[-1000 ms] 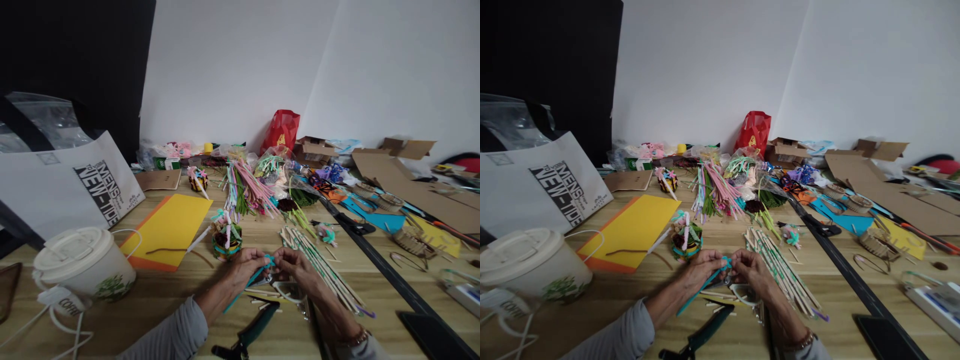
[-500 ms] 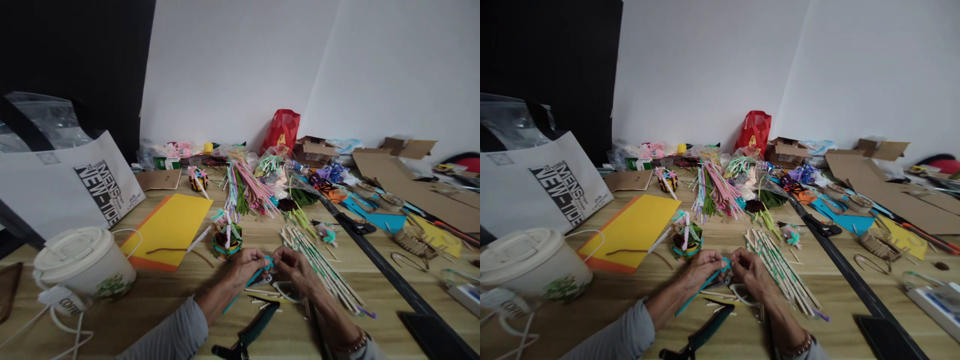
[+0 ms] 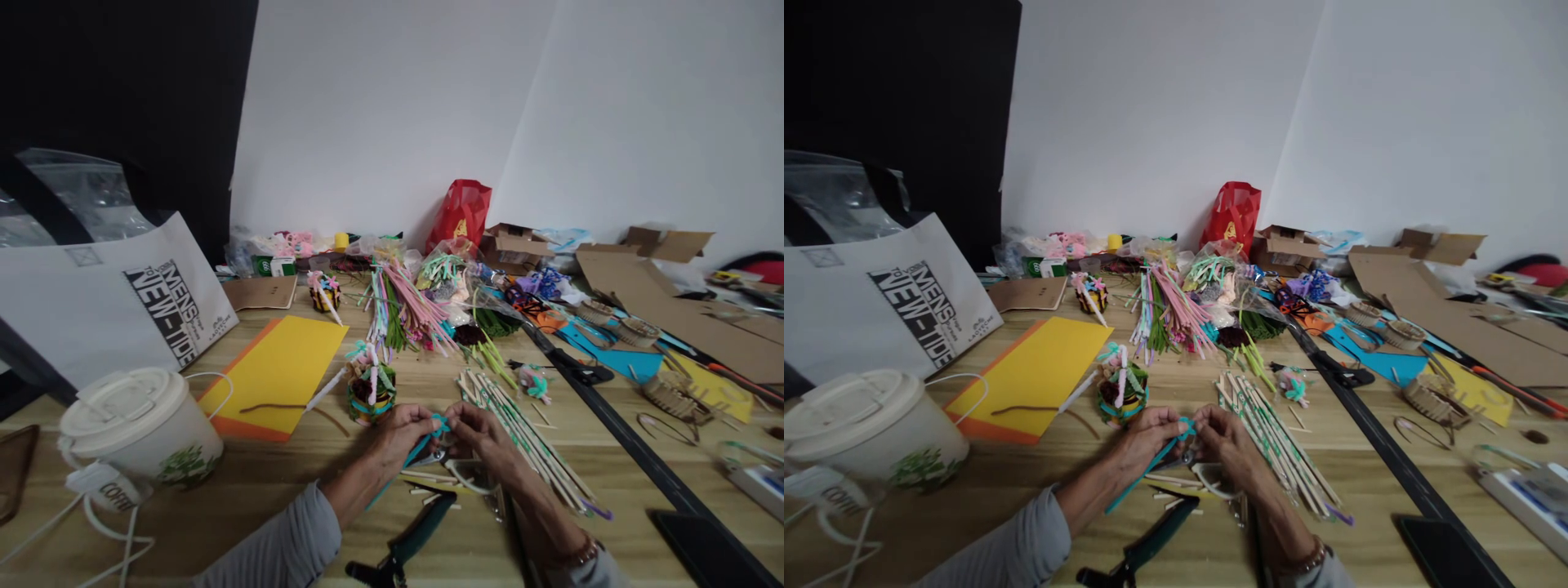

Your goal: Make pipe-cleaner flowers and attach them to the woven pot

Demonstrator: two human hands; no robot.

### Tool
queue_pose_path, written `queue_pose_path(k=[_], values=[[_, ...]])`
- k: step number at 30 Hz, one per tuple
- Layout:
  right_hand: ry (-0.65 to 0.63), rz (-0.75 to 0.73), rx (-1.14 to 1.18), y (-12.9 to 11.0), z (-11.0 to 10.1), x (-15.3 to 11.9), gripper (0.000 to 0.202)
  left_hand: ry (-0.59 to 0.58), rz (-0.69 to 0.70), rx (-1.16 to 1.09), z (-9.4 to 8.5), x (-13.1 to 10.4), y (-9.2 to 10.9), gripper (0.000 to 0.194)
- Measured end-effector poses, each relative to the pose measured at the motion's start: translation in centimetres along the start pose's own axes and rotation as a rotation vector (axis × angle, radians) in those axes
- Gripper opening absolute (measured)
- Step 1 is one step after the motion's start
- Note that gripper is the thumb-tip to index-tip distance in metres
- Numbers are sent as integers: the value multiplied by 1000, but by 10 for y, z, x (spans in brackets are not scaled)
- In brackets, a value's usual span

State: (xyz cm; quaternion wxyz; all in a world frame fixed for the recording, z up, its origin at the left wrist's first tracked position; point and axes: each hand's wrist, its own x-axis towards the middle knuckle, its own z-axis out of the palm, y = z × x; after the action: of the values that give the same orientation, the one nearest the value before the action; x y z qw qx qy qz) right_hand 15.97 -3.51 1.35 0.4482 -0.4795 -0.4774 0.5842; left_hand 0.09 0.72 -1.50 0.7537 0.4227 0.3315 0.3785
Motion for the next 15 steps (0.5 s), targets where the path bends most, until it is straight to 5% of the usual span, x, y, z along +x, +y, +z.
queue_pose_path(k=[15], values=[[-20,-40,2,6,-2,2,34,3,-27,-37,-1,1,-1,26]])
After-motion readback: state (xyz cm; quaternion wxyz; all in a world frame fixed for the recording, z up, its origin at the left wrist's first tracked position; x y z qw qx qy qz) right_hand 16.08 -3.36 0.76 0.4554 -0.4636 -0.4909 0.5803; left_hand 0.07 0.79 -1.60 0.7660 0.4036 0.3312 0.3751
